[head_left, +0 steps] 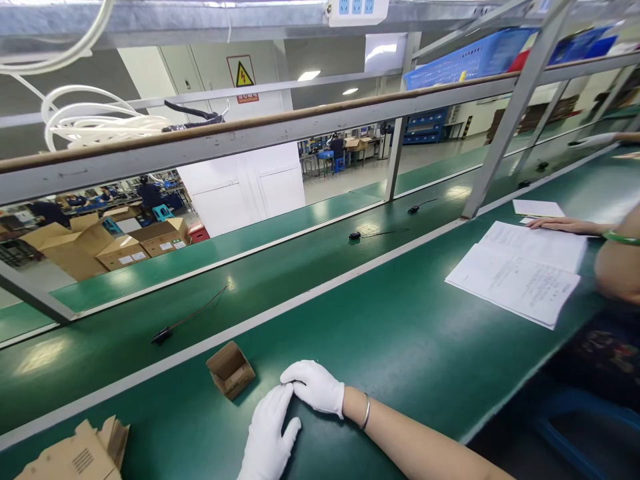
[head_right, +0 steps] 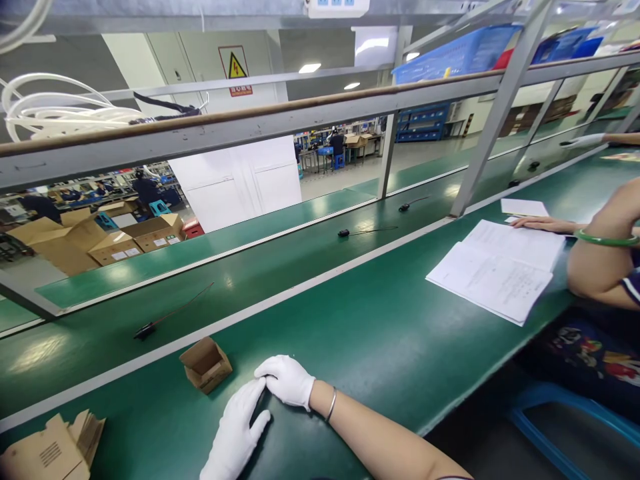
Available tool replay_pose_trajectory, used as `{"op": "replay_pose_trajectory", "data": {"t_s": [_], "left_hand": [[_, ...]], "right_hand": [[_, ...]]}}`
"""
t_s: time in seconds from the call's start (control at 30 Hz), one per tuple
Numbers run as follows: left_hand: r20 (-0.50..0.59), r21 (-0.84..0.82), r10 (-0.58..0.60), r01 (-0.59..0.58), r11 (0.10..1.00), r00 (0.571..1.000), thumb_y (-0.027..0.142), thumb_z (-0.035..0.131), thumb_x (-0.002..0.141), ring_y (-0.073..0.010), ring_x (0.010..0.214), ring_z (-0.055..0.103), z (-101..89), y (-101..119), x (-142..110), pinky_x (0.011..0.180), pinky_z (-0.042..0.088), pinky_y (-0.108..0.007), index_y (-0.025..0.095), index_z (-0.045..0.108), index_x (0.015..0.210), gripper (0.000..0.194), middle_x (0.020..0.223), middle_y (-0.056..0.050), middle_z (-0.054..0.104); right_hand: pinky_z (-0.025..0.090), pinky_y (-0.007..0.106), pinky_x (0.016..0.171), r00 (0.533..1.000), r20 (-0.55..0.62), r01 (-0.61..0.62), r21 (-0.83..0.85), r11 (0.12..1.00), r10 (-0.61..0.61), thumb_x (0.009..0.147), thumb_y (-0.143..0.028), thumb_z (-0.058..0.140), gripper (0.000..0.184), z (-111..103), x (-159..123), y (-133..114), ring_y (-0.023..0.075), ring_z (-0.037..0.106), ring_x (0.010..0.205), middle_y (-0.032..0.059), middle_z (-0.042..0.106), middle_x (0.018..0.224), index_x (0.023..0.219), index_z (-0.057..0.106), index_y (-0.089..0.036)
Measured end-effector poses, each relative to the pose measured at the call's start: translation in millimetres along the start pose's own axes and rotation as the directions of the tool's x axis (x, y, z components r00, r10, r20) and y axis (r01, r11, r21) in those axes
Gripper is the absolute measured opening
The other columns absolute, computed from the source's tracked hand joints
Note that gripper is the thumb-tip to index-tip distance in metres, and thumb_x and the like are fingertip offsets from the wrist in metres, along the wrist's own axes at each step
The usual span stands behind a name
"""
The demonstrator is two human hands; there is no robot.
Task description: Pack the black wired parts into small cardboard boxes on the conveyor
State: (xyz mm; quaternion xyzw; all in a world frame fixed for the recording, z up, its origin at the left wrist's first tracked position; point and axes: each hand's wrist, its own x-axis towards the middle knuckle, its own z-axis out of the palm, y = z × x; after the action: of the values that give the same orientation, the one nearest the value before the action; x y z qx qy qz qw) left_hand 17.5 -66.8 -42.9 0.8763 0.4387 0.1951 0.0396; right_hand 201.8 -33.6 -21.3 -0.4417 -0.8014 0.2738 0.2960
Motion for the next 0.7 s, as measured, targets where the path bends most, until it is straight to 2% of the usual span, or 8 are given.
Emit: {"op": "replay_pose_trajectory", "data": {"t_s": [0.1, 0.17, 0.3, 0.37, 0.43, 0.53, 0.63, 0.7], "left_hand": [[-0.006, 0.019, 0.009, -0.009, 1.0, 1.0, 0.03, 0.051, 0.083, -0.0255, 0.113, 0.057, 0.1, 1, 0, 0.092, 0.052, -0.042, 0.023, 0.049, 0.131, 0.048, 0.126, -0.008, 0.059], [-0.017, 0.036, 0.023, -0.023, 0.999, 1.0, 0.031, 0.052, 0.083, -0.0254, 0.112, 0.058, 0.2, 2, -1, 0.092, 0.053, -0.042, 0.023, 0.049, 0.13, 0.048, 0.124, -0.008, 0.06], [-0.026, 0.074, 0.032, -0.03, 0.997, 0.999, 0.032, 0.053, 0.083, -0.0242, 0.113, 0.057, 0.0, 3, -3, 0.092, 0.052, -0.04, 0.025, 0.05, 0.129, 0.046, 0.125, -0.006, 0.06], [-0.026, 0.094, 0.035, -0.033, 0.995, 0.999, 0.032, 0.053, 0.084, -0.0238, 0.114, 0.057, 0.6, 2, -4, 0.092, 0.053, -0.04, 0.026, 0.05, 0.129, 0.046, 0.125, -0.005, 0.06], [-0.035, 0.117, 0.047, -0.043, 0.992, 0.998, 0.034, 0.053, 0.084, -0.0236, 0.113, 0.057, 2.1, -1, -4, 0.09, 0.054, -0.039, 0.027, 0.051, 0.129, 0.046, 0.125, -0.005, 0.06], [-0.07, 0.167, 0.107, -0.094, 0.981, 0.992, 0.037, 0.054, 0.083, -0.0224, 0.109, 0.06, 5.8, -7, -4, 0.086, 0.056, -0.035, 0.028, 0.053, 0.126, 0.045, 0.122, -0.004, 0.062], [-0.14, 0.238, 0.17, -0.134, 0.962, 0.975, 0.038, 0.054, 0.083, -0.0212, 0.105, 0.062, 11.5, -15, -3, 0.08, 0.057, -0.031, 0.027, 0.057, 0.122, 0.041, 0.119, -0.004, 0.064], [-0.205, 0.266, 0.194, -0.136, 0.954, 0.959, 0.036, 0.052, 0.084, -0.0206, 0.103, 0.063, 16.7, -19, -4, 0.08, 0.057, -0.031, 0.027, 0.06, 0.117, 0.036, 0.115, -0.004, 0.066]], "right_hand": [[0.046, 0.028, 0.093, 0.999, -0.011, -0.034, 0.046, 0.998, 0.034, 0.081, -0.015, 0.044, 0.033, -8, -3, -5, 0.0171, 0.06, 0.103, 0.0049, 0.067, 0.11, 0.104, 0.068, -0.018], [0.045, 0.028, 0.093, 1.0, -0.014, -0.013, 0.032, 0.999, 0.013, 0.083, -0.019, 0.044, 0.033, -20, -3, -8, 0.0169, 0.059, 0.105, 0.0045, 0.066, 0.112, 0.107, 0.066, -0.019], [0.041, 0.031, 0.097, 0.997, 0.061, 0.061, -0.199, 0.978, -0.05, 0.084, -0.027, 0.048, 0.034, -66, 11, 5, 0.0186, 0.055, 0.11, 0.0031, 0.062, 0.121, 0.114, 0.063, -0.022], [0.04, 0.032, 0.098, 0.996, 0.071, -0.028, -0.374, 0.927, 0.058, 0.083, -0.029, 0.049, 0.034, -97, 27, 25, 0.0195, 0.054, 0.111, 0.0015, 0.06, 0.123, 0.114, 0.063, -0.025], [0.039, 0.03, 0.098, 0.975, -0.01, -0.199, -0.48, 0.855, 0.222, 0.082, -0.029, 0.05, 0.035, -130, 45, 55, 0.0197, 0.052, 0.114, 0.001, 0.058, 0.125, 0.115, 0.063, -0.027], [0.04, 0.035, 0.096, 0.91, -0.165, -0.409, -0.514, 0.754, 0.381, 0.082, -0.026, 0.046, 0.041, -179, 73, 108, 0.0243, 0.05, 0.114, 0.009, 0.054, 0.128, 0.121, 0.059, -0.02], [0.042, 0.041, 0.09, 0.78, -0.348, -0.625, -0.49, 0.608, 0.521, 0.082, -0.023, 0.043, 0.046, -218, 96, 159, 0.0289, 0.051, 0.111, 0.0165, 0.049, 0.128, 0.126, 0.053, -0.015], [0.043, 0.043, 0.086, 0.696, -0.439, -0.718, -0.456, 0.527, 0.568, 0.082, -0.022, 0.042, 0.046, -235, 110, 187, 0.0307, 0.05, 0.109, 0.0203, 0.048, 0.125, 0.126, 0.05, -0.012]]}}
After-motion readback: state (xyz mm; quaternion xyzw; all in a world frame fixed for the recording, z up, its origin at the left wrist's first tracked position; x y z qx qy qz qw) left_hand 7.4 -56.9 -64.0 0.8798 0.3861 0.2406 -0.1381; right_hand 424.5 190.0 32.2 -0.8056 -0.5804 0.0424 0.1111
